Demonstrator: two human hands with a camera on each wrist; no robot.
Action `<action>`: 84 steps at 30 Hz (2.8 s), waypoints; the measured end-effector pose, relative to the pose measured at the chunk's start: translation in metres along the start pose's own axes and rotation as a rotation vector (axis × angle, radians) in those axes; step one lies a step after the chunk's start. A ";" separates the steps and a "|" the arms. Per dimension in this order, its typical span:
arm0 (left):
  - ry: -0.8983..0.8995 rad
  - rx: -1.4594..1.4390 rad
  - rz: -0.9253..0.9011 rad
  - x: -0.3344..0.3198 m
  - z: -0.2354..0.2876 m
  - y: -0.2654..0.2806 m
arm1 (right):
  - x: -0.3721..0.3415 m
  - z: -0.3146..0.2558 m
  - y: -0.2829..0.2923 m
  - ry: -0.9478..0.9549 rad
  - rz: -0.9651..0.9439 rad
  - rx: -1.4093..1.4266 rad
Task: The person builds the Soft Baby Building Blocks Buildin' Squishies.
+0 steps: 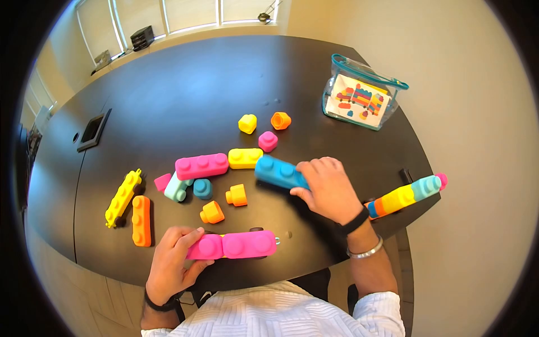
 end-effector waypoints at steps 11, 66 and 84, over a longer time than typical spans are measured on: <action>-0.016 -0.220 0.053 -0.019 -0.021 -0.022 | -0.009 -0.104 0.054 0.405 0.086 0.491; 0.128 0.149 -0.098 0.044 -0.047 -0.043 | -0.065 -0.060 0.059 0.032 0.228 0.100; -0.196 -0.005 -0.209 0.088 0.065 -0.005 | -0.062 -0.073 0.051 0.067 0.252 0.186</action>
Point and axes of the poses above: each hand's wrist, its own x-axis towards the middle knuckle, its own y-axis out of the back of the hand, z = x × y, the point moved 2 cm from there along x, towards the middle knuckle, and after that the axes turned 2 degrees about -y, right-handed, at the moved point
